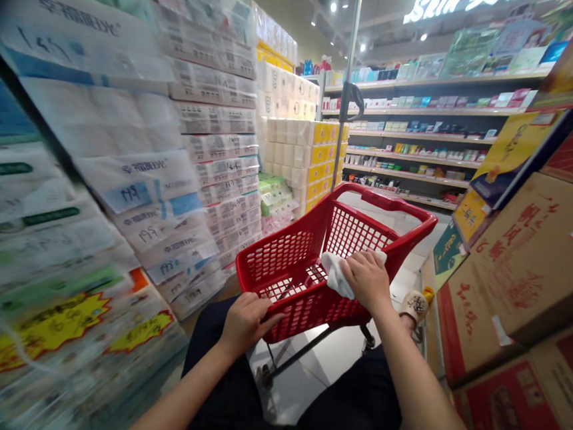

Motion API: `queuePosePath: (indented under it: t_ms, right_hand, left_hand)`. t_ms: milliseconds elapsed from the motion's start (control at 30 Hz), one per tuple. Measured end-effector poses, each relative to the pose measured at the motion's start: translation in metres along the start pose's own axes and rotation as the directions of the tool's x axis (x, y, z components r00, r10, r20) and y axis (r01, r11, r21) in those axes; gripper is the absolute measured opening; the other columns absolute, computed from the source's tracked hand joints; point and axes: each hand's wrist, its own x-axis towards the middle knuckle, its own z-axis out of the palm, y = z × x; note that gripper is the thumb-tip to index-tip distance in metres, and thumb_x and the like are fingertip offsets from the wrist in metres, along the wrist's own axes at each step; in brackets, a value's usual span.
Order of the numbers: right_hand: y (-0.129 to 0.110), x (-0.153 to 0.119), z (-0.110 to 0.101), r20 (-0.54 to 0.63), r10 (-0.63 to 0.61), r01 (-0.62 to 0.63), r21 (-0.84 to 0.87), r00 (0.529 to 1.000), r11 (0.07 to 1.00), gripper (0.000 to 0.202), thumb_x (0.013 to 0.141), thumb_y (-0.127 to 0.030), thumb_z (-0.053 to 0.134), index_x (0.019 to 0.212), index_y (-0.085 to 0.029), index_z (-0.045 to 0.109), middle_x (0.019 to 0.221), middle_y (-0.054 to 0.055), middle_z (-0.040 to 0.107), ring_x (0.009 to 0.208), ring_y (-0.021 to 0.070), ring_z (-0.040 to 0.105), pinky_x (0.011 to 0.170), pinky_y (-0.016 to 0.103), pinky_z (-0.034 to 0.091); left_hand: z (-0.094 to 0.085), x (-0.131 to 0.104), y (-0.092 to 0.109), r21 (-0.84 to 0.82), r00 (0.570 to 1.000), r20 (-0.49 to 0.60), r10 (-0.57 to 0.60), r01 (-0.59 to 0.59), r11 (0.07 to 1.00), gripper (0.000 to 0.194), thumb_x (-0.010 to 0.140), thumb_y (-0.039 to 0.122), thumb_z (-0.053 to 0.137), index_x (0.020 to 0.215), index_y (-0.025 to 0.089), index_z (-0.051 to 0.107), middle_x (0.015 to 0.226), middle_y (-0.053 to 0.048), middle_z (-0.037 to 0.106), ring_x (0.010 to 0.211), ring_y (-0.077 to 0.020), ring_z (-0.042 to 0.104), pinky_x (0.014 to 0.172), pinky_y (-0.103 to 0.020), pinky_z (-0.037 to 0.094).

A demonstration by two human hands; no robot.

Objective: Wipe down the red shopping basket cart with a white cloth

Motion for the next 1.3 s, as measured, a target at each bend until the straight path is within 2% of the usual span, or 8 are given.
queuePosePath:
  t_ms: [167,333,433,533,733,867,1200,1300]
  right_hand:
    - [-0.045,-0.007,0.004,-0.021,0.118,-0.118,-0.012,0.993,0.993,0.031,0.096,-0.031,0.041,0.074,-0.021,0.060,0.083,0.006,0.062,0.093,0.0217,0.048,0.097,0.039,0.029]
    - [-0.132,-0.032,0.004,-0.015,-0.045,0.047,0.206,0.999,0.978,0.024,0.094,-0.039,0.046,0.083,-0.022,0.059,0.090,0.005,0.061,0.093,0.0218,0.047,0.095,0.040,0.029]
    - [-0.148,-0.038,0.003,-0.002,-0.101,0.098,0.256,0.995,0.962,0.026,0.095,-0.041,0.046,0.083,-0.022,0.058,0.089,0.004,0.061,0.095,0.0215,0.048,0.096,0.039,0.029]
    - [-0.119,-0.034,0.003,0.046,-0.150,0.134,0.246,0.988,0.960,0.028,0.096,-0.040,0.043,0.083,-0.023,0.060,0.090,0.003,0.063,0.094,0.0193,0.050,0.094,0.037,0.031]
    - [-0.006,-0.014,0.007,0.005,-0.008,0.007,0.054,1.000,0.998,0.031,0.099,-0.037,0.035,0.101,-0.024,0.063,0.108,0.004,0.065,0.112,0.0214,0.049,0.107,0.043,0.022]
    - [0.012,-0.008,0.013,-0.012,0.052,-0.052,-0.007,0.999,0.999,0.031,0.098,-0.036,0.035,0.103,-0.024,0.063,0.109,0.005,0.064,0.119,0.0232,0.045,0.110,0.047,0.020]
    - [-0.126,-0.044,0.005,-0.008,-0.037,0.038,0.179,0.999,0.983,0.021,0.095,-0.030,0.042,0.093,-0.023,0.061,0.097,0.007,0.062,0.107,0.0243,0.048,0.110,0.047,0.024]
    - [-0.142,-0.050,0.003,-0.008,-0.119,0.117,0.225,0.993,0.967,0.021,0.095,-0.030,0.042,0.092,-0.023,0.062,0.095,0.007,0.062,0.107,0.0240,0.049,0.108,0.046,0.026]
  left_hand:
    - [0.006,-0.001,0.010,-0.015,0.999,-0.023,-0.029,0.029,0.999,0.024,0.092,0.035,0.055,0.073,0.020,0.054,0.067,-0.003,0.057,0.071,-0.0202,0.052,0.070,-0.035,0.038]
    - [0.009,0.000,0.016,-0.048,0.999,-0.052,-0.010,0.007,0.999,0.022,0.091,0.034,0.053,0.075,0.020,0.055,0.070,-0.005,0.060,0.074,-0.0223,0.054,0.070,-0.037,0.038]
    - [0.008,-0.001,0.018,-0.076,0.997,-0.070,0.020,-0.025,0.997,0.018,0.092,0.033,0.052,0.082,0.020,0.058,0.077,-0.007,0.064,0.078,-0.0233,0.056,0.071,-0.038,0.039]
    - [0.003,-0.002,0.021,-0.063,0.999,-0.002,0.036,-0.036,0.997,0.019,0.092,0.036,0.052,0.084,0.020,0.058,0.076,-0.006,0.062,0.077,-0.0225,0.056,0.070,-0.037,0.039]
    - [0.000,0.004,0.027,-0.062,0.997,0.057,0.061,-0.058,0.996,0.023,0.094,0.036,0.051,0.079,0.020,0.055,0.075,-0.005,0.060,0.075,-0.0208,0.055,0.070,-0.035,0.039]
    - [0.005,0.006,0.032,-0.065,0.999,0.016,0.052,-0.051,0.997,0.021,0.093,0.034,0.053,0.078,0.020,0.054,0.073,-0.004,0.059,0.074,-0.0207,0.054,0.070,-0.035,0.038]
    - [0.007,-0.002,0.029,-0.126,0.999,0.037,0.003,0.001,0.992,0.009,0.090,0.027,0.055,0.084,0.020,0.056,0.077,-0.006,0.062,0.080,-0.0231,0.057,0.073,-0.038,0.039]
    - [0.008,-0.005,0.029,-0.145,1.000,0.013,0.023,-0.021,0.989,0.007,0.089,0.026,0.055,0.087,0.019,0.056,0.084,-0.008,0.065,0.086,-0.0253,0.058,0.076,-0.039,0.040]
